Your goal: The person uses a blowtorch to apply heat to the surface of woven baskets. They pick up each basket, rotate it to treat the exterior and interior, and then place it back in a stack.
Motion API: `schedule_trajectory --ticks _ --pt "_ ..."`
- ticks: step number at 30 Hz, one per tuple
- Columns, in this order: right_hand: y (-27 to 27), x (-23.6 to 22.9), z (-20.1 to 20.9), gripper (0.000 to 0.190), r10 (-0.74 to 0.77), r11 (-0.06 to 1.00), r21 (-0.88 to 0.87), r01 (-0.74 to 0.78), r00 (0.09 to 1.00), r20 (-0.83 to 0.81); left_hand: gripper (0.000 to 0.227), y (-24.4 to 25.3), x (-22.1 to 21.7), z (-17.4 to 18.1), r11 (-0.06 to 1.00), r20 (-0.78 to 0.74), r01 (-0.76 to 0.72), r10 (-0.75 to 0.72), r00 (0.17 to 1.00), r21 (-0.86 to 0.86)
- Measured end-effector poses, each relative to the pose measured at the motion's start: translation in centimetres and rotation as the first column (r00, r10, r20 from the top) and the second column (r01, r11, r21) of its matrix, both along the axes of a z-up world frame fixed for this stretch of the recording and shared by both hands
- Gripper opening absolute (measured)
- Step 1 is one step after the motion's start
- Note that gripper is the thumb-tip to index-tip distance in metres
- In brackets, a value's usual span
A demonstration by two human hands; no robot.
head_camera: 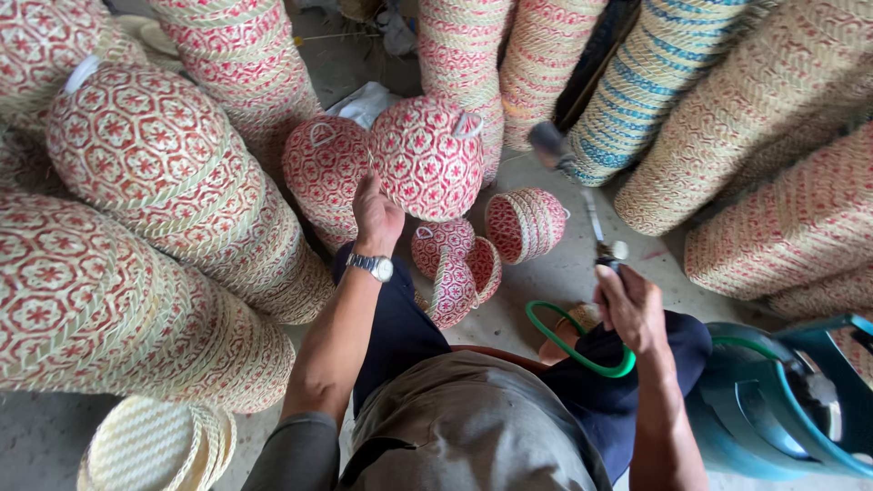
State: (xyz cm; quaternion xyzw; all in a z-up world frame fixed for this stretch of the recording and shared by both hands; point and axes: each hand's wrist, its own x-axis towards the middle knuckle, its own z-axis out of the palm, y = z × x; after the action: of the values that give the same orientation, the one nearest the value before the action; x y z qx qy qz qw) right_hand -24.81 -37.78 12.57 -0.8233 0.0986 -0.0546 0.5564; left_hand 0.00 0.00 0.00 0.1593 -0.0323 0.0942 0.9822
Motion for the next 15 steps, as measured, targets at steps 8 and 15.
schedule_trajectory --ticks 8,15 --pt "-1.8 -0.7 -1.1 0.042 -0.086 0.996 0.002 0.086 0.996 -0.008 0.035 10.7 6.6 -2.4 0.904 -0.135 -0.381 0.409 0.903 0.193" --pt "-1.1 0.5 -1.4 0.04 -0.052 0.999 0.003 0.053 0.997 -0.056 0.042 15.1 9.1 -4.7 0.854 -0.214 -0.498 0.52 0.827 0.149"
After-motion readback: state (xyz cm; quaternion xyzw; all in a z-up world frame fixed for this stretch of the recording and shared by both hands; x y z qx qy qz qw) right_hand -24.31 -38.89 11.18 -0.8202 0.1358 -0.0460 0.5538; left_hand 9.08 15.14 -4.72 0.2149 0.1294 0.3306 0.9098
